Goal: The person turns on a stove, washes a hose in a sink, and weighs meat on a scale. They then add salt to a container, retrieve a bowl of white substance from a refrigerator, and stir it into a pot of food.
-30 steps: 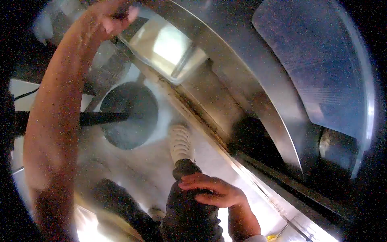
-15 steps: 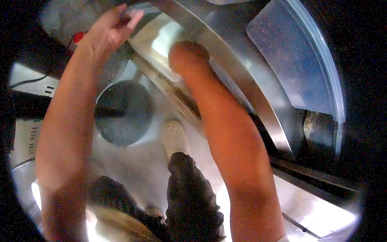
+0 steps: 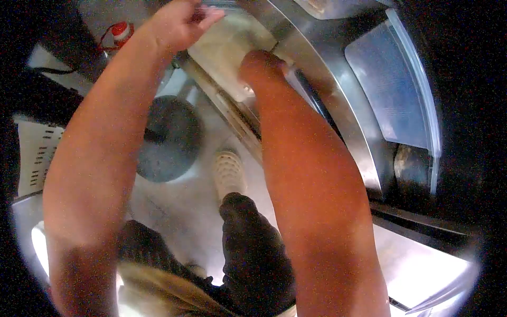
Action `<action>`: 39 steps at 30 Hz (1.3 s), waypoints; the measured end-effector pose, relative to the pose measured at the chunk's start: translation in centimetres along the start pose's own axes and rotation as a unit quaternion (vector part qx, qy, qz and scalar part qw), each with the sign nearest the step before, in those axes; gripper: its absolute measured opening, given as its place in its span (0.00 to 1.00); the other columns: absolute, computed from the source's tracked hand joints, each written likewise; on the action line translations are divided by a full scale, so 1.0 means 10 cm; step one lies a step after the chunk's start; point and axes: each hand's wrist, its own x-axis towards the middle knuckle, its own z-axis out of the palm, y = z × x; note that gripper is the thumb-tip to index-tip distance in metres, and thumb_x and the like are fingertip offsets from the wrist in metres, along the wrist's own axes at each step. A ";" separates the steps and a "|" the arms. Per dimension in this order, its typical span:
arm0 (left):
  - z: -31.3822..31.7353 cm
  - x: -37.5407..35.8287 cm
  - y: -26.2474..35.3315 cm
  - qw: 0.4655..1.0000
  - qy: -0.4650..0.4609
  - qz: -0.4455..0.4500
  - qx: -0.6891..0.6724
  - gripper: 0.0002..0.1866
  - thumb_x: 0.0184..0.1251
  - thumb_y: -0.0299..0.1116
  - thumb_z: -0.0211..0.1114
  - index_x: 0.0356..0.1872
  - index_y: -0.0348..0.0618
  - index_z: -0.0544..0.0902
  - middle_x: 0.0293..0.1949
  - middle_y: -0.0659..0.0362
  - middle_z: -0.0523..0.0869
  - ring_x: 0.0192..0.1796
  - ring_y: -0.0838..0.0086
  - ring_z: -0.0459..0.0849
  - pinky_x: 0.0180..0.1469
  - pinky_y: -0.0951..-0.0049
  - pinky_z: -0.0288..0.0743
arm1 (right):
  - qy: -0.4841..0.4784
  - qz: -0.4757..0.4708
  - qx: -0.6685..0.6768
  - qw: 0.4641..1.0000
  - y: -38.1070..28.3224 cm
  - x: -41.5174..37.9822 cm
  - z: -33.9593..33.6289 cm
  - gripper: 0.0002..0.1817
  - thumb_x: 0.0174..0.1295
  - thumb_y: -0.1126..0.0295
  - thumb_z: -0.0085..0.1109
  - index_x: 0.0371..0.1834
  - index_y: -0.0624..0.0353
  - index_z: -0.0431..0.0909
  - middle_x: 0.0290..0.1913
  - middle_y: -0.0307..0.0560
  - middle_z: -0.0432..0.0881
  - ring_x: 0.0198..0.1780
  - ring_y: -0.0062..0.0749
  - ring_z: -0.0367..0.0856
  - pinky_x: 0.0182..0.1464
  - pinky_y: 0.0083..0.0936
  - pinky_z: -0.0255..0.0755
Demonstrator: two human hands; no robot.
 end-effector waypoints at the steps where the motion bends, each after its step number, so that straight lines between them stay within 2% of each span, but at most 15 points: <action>1: -0.02 0.05 -0.01 1.000 -0.010 -0.012 -0.008 0.10 0.72 0.33 0.50 0.42 0.36 0.72 0.40 0.54 0.73 0.43 0.66 0.75 0.45 0.69 0.81 | -0.008 -0.005 0.017 1.000 -0.04 0.01 -0.02 0.19 0.43 0.64 0.62 0.40 0.59 0.83 0.45 0.53 0.82 0.48 0.47 0.81 0.47 0.38 0.74; 4: -0.19 0.31 -0.01 0.997 -0.067 0.008 0.028 0.09 0.71 0.32 0.50 0.41 0.36 0.73 0.40 0.54 0.74 0.42 0.67 0.76 0.42 0.70 0.81 | -0.024 -0.045 0.105 0.993 0.00 0.07 -0.02 0.20 0.42 0.63 0.64 0.39 0.63 0.82 0.43 0.53 0.83 0.44 0.44 0.82 0.42 0.38 0.74; 7: -0.16 0.34 -0.01 0.997 -0.069 0.009 -0.016 0.09 0.70 0.32 0.50 0.41 0.36 0.73 0.39 0.53 0.75 0.42 0.67 0.76 0.41 0.70 0.80 | 0.024 -0.033 0.348 0.937 0.08 0.22 0.08 0.15 0.44 0.63 0.64 0.32 0.63 0.81 0.35 0.47 0.82 0.28 0.31 0.76 0.28 0.29 0.70; 11: -0.02 0.11 0.02 0.999 0.000 -0.016 -0.047 0.09 0.71 0.33 0.49 0.39 0.36 0.73 0.38 0.53 0.76 0.39 0.68 0.77 0.41 0.69 0.80 | -0.039 0.024 0.756 0.653 0.15 0.03 0.05 0.09 0.54 0.65 0.61 0.32 0.58 0.76 0.22 0.35 0.71 0.16 0.15 0.55 0.17 0.14 0.47; 14: -0.07 0.23 -0.03 0.998 -0.027 -0.019 -0.059 0.10 0.71 0.33 0.49 0.39 0.36 0.73 0.37 0.53 0.76 0.38 0.68 0.78 0.41 0.68 0.80 | -0.182 0.002 0.877 0.444 0.30 -0.03 0.04 0.13 0.55 0.63 0.61 0.36 0.59 0.75 0.22 0.35 0.70 0.17 0.13 0.56 0.17 0.13 0.48; 15: -0.07 0.28 -0.05 0.998 -0.024 -0.018 -0.062 0.10 0.71 0.33 0.49 0.38 0.36 0.73 0.37 0.53 0.76 0.38 0.67 0.78 0.41 0.68 0.80 | -0.199 -0.004 0.882 0.428 0.34 -0.05 0.04 0.12 0.56 0.63 0.60 0.38 0.58 0.75 0.21 0.35 0.70 0.16 0.13 0.56 0.17 0.12 0.49; 18: -0.03 0.21 -0.05 0.997 -0.029 -0.009 -0.065 0.10 0.71 0.33 0.49 0.38 0.36 0.73 0.36 0.53 0.76 0.39 0.67 0.77 0.42 0.68 0.81 | -0.055 0.047 0.770 0.634 0.38 -0.14 0.13 0.14 0.54 0.63 0.59 0.38 0.63 0.76 0.25 0.39 0.75 0.19 0.21 0.64 0.19 0.19 0.59; 21: 0.00 0.17 -0.04 0.998 -0.039 -0.002 -0.056 0.10 0.71 0.34 0.50 0.37 0.37 0.73 0.35 0.53 0.76 0.39 0.67 0.77 0.42 0.68 0.81 | 0.128 0.025 0.490 0.862 0.44 -0.26 0.35 0.17 0.52 0.63 0.58 0.35 0.69 0.77 0.28 0.51 0.79 0.27 0.36 0.75 0.27 0.30 0.69; 24: 0.00 0.14 -0.03 0.999 -0.021 -0.007 -0.049 0.10 0.71 0.36 0.51 0.36 0.39 0.74 0.35 0.54 0.76 0.38 0.67 0.77 0.41 0.67 0.81 | 0.192 -0.012 0.221 0.956 0.48 -0.45 0.39 0.20 0.48 0.62 0.57 0.33 0.73 0.77 0.32 0.62 0.79 0.37 0.48 0.79 0.36 0.37 0.72; 28: -0.01 0.13 -0.04 0.998 -0.038 0.003 -0.053 0.11 0.71 0.36 0.51 0.36 0.40 0.74 0.35 0.55 0.76 0.38 0.67 0.77 0.40 0.68 0.81 | 0.106 -0.016 0.327 0.939 0.43 -0.65 0.27 0.18 0.49 0.63 0.54 0.28 0.73 0.75 0.25 0.61 0.74 0.25 0.47 0.78 0.24 0.39 0.69; 31: -0.05 0.12 -0.04 0.997 -0.055 0.029 -0.050 0.11 0.72 0.37 0.50 0.36 0.40 0.75 0.34 0.56 0.76 0.38 0.67 0.77 0.40 0.68 0.81 | -0.034 -0.016 0.360 0.932 0.49 -0.82 0.11 0.12 0.55 0.67 0.52 0.27 0.69 0.73 0.19 0.50 0.68 0.15 0.34 0.69 0.15 0.31 0.59; 32: -0.06 0.11 -0.04 0.996 -0.062 0.040 -0.048 0.11 0.72 0.37 0.50 0.37 0.40 0.75 0.34 0.56 0.76 0.38 0.67 0.77 0.40 0.68 0.81 | -0.091 0.002 0.546 0.833 0.57 -0.83 0.14 0.11 0.56 0.68 0.51 0.28 0.67 0.72 0.19 0.46 0.67 0.14 0.30 0.65 0.14 0.27 0.56; 34: -0.05 0.11 -0.05 0.996 -0.073 0.049 -0.018 0.11 0.72 0.37 0.49 0.36 0.40 0.75 0.34 0.56 0.76 0.37 0.67 0.78 0.40 0.67 0.81 | -0.188 0.030 0.834 0.517 0.71 -0.88 0.19 0.07 0.60 0.71 0.50 0.29 0.64 0.72 0.18 0.39 0.64 0.13 0.21 0.58 0.13 0.20 0.50; 35: -0.05 0.12 -0.05 0.996 -0.078 0.052 -0.003 0.11 0.72 0.37 0.49 0.36 0.40 0.75 0.34 0.56 0.76 0.37 0.67 0.78 0.40 0.67 0.81 | -0.180 0.015 0.863 0.471 0.72 -0.94 0.22 0.07 0.62 0.69 0.50 0.32 0.63 0.72 0.18 0.34 0.66 0.13 0.16 0.52 0.14 0.14 0.45; 39: -0.08 0.08 -0.04 0.996 -0.086 0.025 0.015 0.13 0.73 0.39 0.48 0.38 0.39 0.74 0.32 0.55 0.75 0.35 0.67 0.78 0.39 0.67 0.82 | -0.131 0.033 0.868 0.477 0.76 -1.19 0.20 0.06 0.60 0.70 0.51 0.30 0.60 0.71 0.19 0.34 0.65 0.14 0.16 0.53 0.15 0.15 0.46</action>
